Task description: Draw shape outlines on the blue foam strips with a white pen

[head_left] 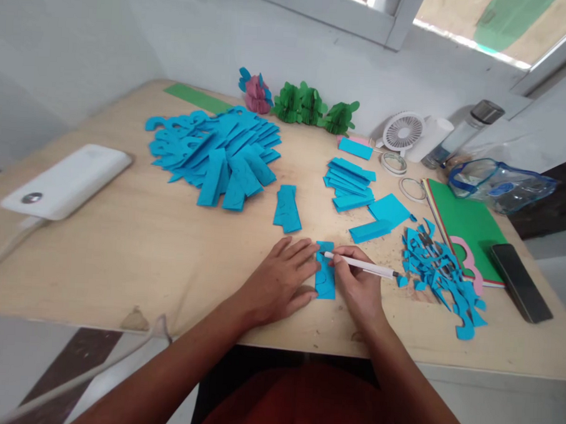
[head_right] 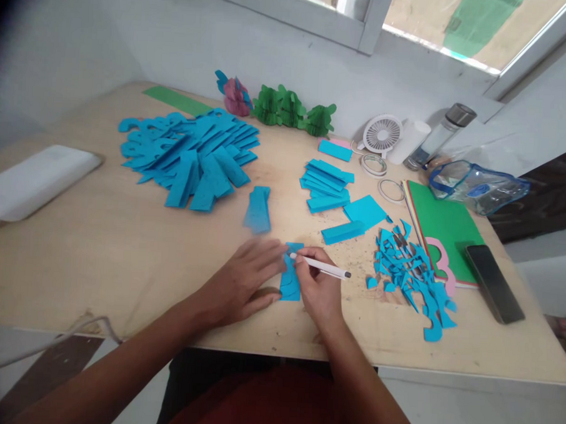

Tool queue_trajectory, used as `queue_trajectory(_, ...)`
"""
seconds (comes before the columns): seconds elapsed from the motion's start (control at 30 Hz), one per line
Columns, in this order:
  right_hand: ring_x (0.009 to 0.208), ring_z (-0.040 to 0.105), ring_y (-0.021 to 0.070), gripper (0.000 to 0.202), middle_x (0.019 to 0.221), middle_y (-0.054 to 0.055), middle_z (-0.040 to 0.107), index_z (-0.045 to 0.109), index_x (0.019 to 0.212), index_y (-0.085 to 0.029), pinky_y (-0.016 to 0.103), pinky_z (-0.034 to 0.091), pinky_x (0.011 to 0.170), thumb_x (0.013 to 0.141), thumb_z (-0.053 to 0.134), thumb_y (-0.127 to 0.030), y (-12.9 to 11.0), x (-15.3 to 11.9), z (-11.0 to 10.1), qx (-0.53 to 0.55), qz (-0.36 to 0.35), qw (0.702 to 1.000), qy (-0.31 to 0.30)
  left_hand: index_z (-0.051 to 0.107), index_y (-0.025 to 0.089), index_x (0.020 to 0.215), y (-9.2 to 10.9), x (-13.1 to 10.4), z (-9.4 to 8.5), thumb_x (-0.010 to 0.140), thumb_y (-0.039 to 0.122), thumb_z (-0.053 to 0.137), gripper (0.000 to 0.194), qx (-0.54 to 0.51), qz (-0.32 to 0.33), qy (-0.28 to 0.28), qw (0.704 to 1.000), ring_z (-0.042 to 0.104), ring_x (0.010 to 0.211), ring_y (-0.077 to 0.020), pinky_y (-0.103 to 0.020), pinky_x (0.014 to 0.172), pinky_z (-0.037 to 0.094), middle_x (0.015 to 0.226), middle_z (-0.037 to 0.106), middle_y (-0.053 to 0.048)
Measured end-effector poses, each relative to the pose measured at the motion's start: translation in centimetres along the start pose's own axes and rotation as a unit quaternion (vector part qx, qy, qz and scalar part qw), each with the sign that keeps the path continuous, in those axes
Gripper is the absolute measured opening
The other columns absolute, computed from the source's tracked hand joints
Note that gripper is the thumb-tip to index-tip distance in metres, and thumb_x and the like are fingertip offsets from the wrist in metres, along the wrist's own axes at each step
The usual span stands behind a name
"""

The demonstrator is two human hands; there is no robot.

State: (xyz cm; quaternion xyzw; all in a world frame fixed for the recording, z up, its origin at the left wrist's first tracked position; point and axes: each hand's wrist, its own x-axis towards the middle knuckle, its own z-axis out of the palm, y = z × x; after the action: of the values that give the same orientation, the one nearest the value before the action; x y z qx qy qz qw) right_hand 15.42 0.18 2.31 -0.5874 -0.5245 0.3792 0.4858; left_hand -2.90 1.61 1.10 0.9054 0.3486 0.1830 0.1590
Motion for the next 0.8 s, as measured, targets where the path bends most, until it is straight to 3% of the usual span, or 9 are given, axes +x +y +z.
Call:
queue_trajectory(0.13, 0.066, 0.06, 0.0156, 0.015, 0.071, 0.001, 0.066, 0.064, 0.082, -0.021, 0.025, 0.046, 0.056, 0.084, 0.061, -0.035, 0.12, 0.02, 0.14, -0.01, 0.002, 1.0, 0.014, 0.056, 0.018, 0.126, 0.05, -0.01, -0.01, 0.09, 0.037, 0.055, 0.041, -0.001, -0.002, -0.006, 1.0, 0.036, 0.141, -0.0317, -0.055, 0.116, 0.024, 0.147, 0.048, -0.014)
queue_trajectory(0.63, 0.056, 0.049, 0.0105, 0.012, 0.073, -0.001, 0.064, 0.066, 0.087, -0.02, 0.022, 0.039, 0.051, 0.089, 0.058, -0.029, 0.55, -0.21, 0.17, -0.06, -0.033, 0.997, -0.021, 0.055, 0.016, 0.129, -0.08, -0.07, 0.16, 0.091, 0.038, 0.055, 0.044, 0.005, -0.004, -0.006, 1.0, 0.036, 0.141, -0.0327, -0.056, 0.117, 0.025, 0.148, 0.047, -0.015)
queue_trajectory(0.8, 0.057, 0.053, 0.011, 0.012, 0.073, -0.001, 0.065, 0.066, 0.088, -0.02, 0.022, 0.041, 0.053, 0.088, 0.058, -0.029, 0.35, -0.21, 0.17, -0.076, -0.041, 0.996, -0.024, 0.054, 0.016, 0.13, -0.1, -0.05, 0.26, 0.091, 0.039, 0.054, 0.045, 0.01, -0.003, -0.006, 1.0, 0.036, 0.141, -0.0325, -0.057, 0.116, 0.025, 0.149, 0.047, -0.015)
